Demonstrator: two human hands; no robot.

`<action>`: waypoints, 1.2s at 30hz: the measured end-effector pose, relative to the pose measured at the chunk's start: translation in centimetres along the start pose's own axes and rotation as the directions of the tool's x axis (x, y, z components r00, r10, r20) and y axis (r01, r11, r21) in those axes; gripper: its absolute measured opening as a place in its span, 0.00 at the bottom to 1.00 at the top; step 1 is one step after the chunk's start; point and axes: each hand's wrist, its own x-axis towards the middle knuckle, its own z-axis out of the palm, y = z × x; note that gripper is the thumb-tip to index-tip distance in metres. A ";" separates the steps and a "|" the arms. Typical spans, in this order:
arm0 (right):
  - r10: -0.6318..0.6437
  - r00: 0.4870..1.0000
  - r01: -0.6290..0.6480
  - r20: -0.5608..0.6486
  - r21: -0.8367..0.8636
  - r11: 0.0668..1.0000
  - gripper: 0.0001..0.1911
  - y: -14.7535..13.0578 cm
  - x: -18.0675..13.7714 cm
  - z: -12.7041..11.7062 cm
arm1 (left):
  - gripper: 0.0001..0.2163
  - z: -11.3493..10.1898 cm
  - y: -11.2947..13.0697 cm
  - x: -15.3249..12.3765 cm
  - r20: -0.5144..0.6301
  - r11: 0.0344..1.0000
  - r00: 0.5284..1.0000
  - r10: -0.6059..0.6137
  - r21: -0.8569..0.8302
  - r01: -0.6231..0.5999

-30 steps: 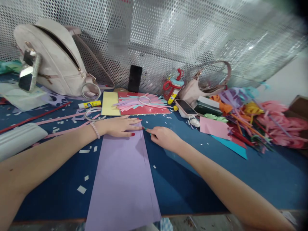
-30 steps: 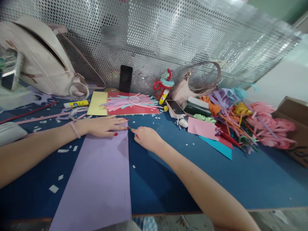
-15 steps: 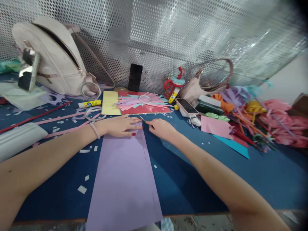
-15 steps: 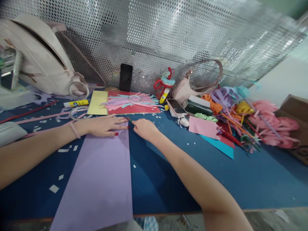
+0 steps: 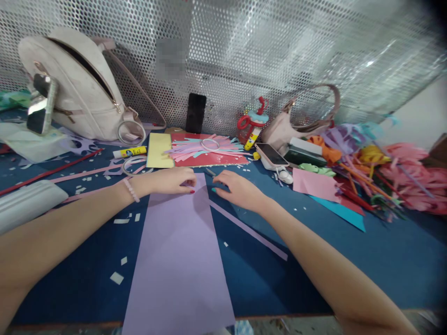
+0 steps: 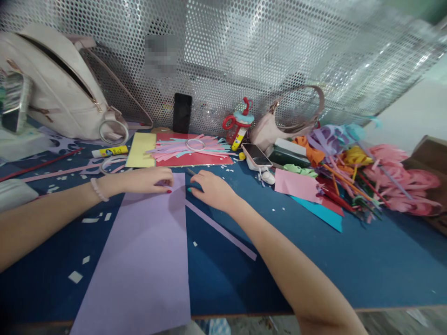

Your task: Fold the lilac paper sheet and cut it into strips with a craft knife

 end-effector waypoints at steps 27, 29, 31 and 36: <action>0.249 0.945 -0.306 -0.212 -0.302 0.903 0.18 6.2 16.5 -2.6 | 0.11 -1.6 -5.4 0.1 -0.090 0.327 0.566 -0.820 -0.884 0.333; 0.254 0.949 -0.303 -0.186 -0.323 0.897 0.18 5.5 18.1 -1.7 | 0.11 -1.7 -5.3 0.0 -0.073 0.300 0.565 -0.822 -0.899 0.319; 0.268 0.947 -0.314 -0.174 -0.337 0.888 0.18 5.1 19.2 -1.2 | 0.11 -1.8 -5.3 -0.1 -0.063 0.277 0.566 -0.822 -0.913 0.301; 0.308 0.925 -0.370 -0.221 -0.355 0.859 0.18 5.2 20.0 -2.1 | 0.13 -1.6 -6.5 -0.2 -0.074 0.238 0.577 -0.813 -0.948 0.214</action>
